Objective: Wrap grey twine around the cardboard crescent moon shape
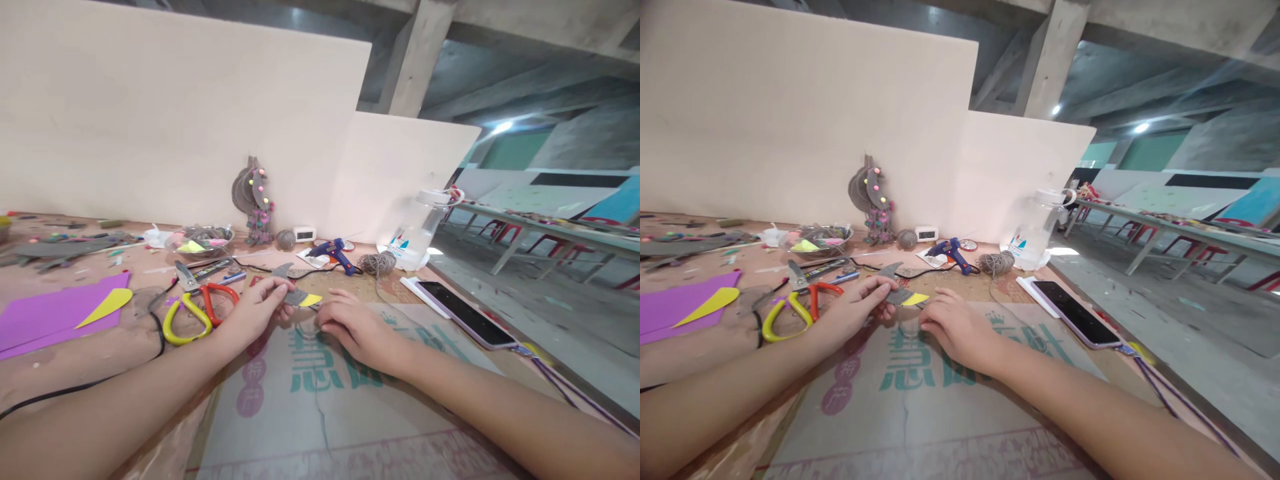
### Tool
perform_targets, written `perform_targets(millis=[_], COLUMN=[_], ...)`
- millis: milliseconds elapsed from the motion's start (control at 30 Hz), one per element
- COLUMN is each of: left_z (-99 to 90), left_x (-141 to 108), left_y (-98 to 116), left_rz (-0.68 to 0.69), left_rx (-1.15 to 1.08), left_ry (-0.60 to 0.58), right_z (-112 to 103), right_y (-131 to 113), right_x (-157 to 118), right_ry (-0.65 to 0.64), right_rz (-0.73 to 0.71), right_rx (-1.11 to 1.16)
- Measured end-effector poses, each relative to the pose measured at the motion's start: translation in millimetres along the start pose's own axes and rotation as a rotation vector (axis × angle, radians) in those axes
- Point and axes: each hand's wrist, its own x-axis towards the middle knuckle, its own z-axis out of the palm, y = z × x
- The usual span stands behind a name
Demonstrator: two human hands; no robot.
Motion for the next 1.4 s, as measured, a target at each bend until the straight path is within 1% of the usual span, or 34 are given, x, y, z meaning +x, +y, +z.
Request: perform_targets(millis=[100,233,300,367,500,633,733,833,933,1033,1100,1167,1233,1300,1400], left_z=[0.4,0.3,0.0,-0.3,-0.5,-0.7,-1.0,-1.2,-1.2,-0.9,-0.6,-0.4,-0.2,0.1,0.9], left_x=[-1,-1,-1,-1,-1,-1,-1,-1,-1,-1,-1,-3,-4,-5,-6], left_y=[-1,-1,-2,-2,-2,-2,-4,-6,-6,-6,-4,-2,0,1,3], left_rz=[0.006,0.031,0.038,0.036,0.031,0.031,0.03,0.053,0.073,0.08,0.086,0.098,0.118,0.13,0.122], left_rx=[0.011,0.022,0.031,0.036,0.035,0.05,0.063,0.116,0.135,0.134,0.145,0.159,0.183,0.222,0.267], left_ry=[0.001,-0.002,-0.011,-0.014,0.003,0.001,-0.006,-0.017,-0.017,-0.004,0.009,0.02,0.021,0.019,0.001], right_z=[-2,-2,-2,-3,-3,0,2,1,-2,-4,-3,0,3,5,6], right_y=[-6,-7,-7,-9,-13,-16,-17,-18,-18,-16,-15,-15,-16,-18,-21], right_x=[-2,-6,-7,-7,-6,-4,-4,-6,-7,-6,-6,-5,-5,-5,-5], right_ry=[0.009,0.007,-0.02,-0.066,-0.131,-0.139,-0.121,-0.087,-0.017,0.052,0.037,-0.023,-0.066,-0.08,-0.08], right_rz=[0.064,0.21,0.256,0.272,0.276,0.268,0.231,0.167,0.14,0.21,0.291,0.316,0.27,0.201,0.121], right_rx=[-0.006,0.008,0.05,0.073,-0.014,-0.119,-0.146,-0.114,-0.072,-0.023,0.025,0.095,0.176,0.221,0.176])
